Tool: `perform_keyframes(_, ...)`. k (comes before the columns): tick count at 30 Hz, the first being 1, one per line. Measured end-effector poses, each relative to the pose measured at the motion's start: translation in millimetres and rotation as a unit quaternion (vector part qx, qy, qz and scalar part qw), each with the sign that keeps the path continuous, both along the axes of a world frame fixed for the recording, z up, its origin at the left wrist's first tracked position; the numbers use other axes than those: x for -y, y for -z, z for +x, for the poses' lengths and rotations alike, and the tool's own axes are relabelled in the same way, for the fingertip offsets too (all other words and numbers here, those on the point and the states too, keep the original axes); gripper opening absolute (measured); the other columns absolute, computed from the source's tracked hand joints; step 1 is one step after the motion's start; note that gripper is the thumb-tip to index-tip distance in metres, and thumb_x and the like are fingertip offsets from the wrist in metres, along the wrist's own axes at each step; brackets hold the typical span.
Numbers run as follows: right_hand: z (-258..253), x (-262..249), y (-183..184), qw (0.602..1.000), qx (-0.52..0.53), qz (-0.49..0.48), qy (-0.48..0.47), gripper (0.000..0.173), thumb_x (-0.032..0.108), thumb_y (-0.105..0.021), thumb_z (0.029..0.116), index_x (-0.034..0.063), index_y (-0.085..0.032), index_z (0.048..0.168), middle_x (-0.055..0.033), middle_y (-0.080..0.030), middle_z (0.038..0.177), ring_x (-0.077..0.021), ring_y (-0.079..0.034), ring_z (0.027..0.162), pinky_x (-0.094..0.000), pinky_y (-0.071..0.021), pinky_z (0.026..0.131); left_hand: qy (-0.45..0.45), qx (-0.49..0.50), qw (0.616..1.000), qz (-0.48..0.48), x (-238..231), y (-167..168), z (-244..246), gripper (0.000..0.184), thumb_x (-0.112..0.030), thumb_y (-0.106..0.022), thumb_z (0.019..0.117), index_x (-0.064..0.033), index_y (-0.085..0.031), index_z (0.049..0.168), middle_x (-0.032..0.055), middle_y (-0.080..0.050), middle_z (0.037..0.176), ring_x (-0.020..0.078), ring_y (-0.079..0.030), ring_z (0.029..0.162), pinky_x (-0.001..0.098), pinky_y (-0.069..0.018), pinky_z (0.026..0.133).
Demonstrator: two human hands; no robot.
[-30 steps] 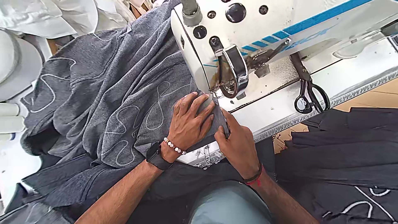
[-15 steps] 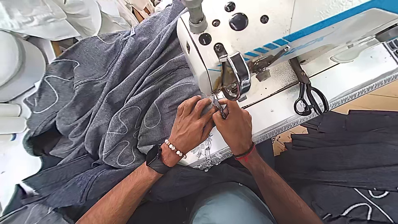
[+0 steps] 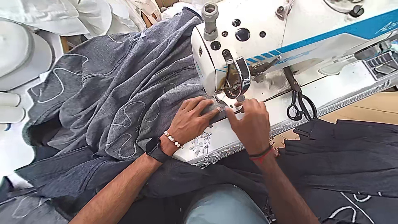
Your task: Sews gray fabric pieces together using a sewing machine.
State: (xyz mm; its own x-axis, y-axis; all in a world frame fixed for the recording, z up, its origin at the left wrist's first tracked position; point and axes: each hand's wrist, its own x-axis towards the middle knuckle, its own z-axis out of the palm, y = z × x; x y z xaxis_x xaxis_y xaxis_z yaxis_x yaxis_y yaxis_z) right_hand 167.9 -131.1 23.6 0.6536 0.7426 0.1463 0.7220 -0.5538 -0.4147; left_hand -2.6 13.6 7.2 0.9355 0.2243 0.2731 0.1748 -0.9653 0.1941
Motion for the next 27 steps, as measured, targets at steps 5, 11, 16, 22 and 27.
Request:
perform_keyframes(5,-15.3,6.3,28.4,0.998,0.017,0.044,0.047,0.037,0.053,-0.066,0.0896,0.0195,-0.074,0.105,-0.0041,-0.062,0.101,-0.027,-0.057,0.098,-0.0465,-0.0424,0.078,0.009,0.039,0.999,0.026,12.6,-19.2,33.9,0.021,-0.017,-0.056,0.1043,-0.0095,-0.07,0.118,0.0086,-0.072,0.119,0.0244,-0.071,0.102,0.0373,-0.0586,0.08)
perform_keyframes(11,-14.7,8.1,31.7,0.996,0.013,0.069,0.047,0.033,0.05,-0.069,0.0899,0.0217,-0.076,0.105,-0.0015,-0.064,0.1,-0.0243,-0.058,0.097,-0.0453,-0.042,0.079,0.075,0.049,0.993,0.074,-1.8,-20.3,44.7,0.022,-0.008,-0.059,0.1008,-0.0099,-0.071,0.12,0.0073,-0.075,0.096,0.0243,-0.073,0.089,0.0381,-0.0574,0.073)
perform_keyframes(16,-15.4,8.4,32.5,0.996,0.007,0.082,0.045,0.028,0.049,-0.068,0.0919,0.024,-0.078,0.102,0.0006,-0.066,0.098,-0.0223,-0.058,0.095,-0.0444,-0.0418,0.079,0.071,0.062,0.993,0.071,-5.5,-13.5,43.5,0.019,-0.01,-0.06,0.1003,-0.0091,-0.072,0.115,0.0075,-0.074,0.097,0.0242,-0.072,0.092,0.0386,-0.0572,0.078)
perform_keyframes(22,-17.9,15.3,36.1,0.991,0.029,0.132,-0.01,0.013,0.034,-0.071,0.0935,0.0266,-0.081,0.099,0.0048,-0.071,0.094,-0.0187,-0.06,0.091,-0.0426,-0.0424,0.08,0.066,0.044,0.995,0.056,-8.0,-12.7,38.6,0.019,-0.013,-0.059,0.1014,-0.0117,-0.074,0.113,0.0057,-0.075,0.103,0.022,-0.071,0.099,0.0384,-0.0555,0.086)
perform_keyframes(27,-25.6,24.8,38.7,0.99,0.065,0.119,-0.043,0.021,0.028,-0.065,0.0952,0.0278,-0.081,0.11,0.0007,-0.069,0.095,-0.0205,-0.06,0.093,-0.042,-0.0424,0.079,0.102,0.017,0.994,0.041,-9.6,-13.7,29.8,0.029,-0.018,-0.056,0.1026,-0.018,-0.074,0.125,0.0044,-0.072,0.122,0.0241,-0.064,0.12,0.0428,-0.0487,0.103)
